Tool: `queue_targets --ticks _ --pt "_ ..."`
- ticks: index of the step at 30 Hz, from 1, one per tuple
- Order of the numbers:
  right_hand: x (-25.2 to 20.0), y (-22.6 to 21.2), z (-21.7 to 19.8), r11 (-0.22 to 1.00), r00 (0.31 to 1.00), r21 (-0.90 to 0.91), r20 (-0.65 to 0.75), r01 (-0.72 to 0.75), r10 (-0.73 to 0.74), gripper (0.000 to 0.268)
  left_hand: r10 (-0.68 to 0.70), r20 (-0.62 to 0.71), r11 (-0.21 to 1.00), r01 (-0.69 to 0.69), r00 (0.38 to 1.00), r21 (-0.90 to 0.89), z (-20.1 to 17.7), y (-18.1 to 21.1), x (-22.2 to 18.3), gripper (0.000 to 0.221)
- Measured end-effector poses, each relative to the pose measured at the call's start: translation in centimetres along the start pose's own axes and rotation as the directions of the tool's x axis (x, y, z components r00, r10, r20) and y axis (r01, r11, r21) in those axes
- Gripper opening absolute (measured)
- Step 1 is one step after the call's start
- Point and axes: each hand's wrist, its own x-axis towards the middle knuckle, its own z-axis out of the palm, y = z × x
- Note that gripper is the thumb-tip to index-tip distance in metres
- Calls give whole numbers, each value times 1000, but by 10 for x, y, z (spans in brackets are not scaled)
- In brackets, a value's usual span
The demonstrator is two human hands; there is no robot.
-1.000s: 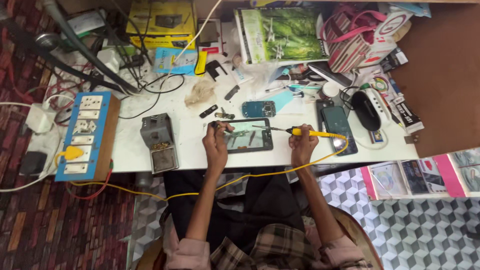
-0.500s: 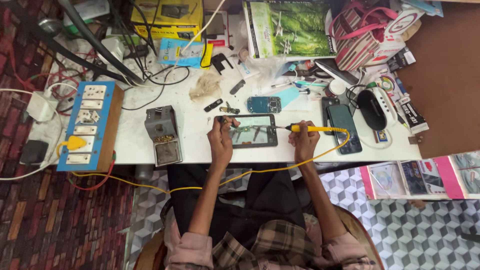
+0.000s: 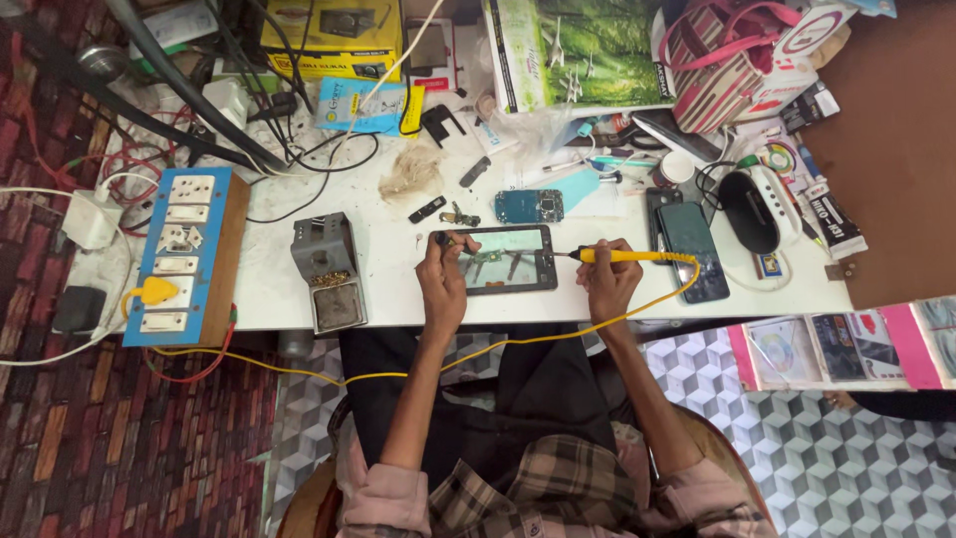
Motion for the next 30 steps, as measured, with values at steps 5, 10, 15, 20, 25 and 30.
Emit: queue_targets --ticks 5,10,15,20,25,30 --pt "-3 -26 10 976 989 -157 12 149 -149 29 -99 12 994 100 995 -46 -1 -2 -3 18" --pt "-3 -49 25 857 921 -342 88 385 -379 32 26 13 999 -26 1000 -38 0 -3 0 19" --pt "0 -64 35 789 907 -448 182 421 -380 35 -46 13 998 46 999 -34 0 -3 0 19" --pt "13 -68 46 692 882 -555 199 461 -427 42 30 21 999 -29 999 -23 -1 -6 -1 21" --pt "20 -73 50 552 781 -591 238 588 -577 35 -28 -2 1000 28 1000 7 1 -5 1 20" --pt "8 -76 51 658 841 -550 175 515 -511 38 -3 4 1000 3 1000 26 0 -1 2 20"
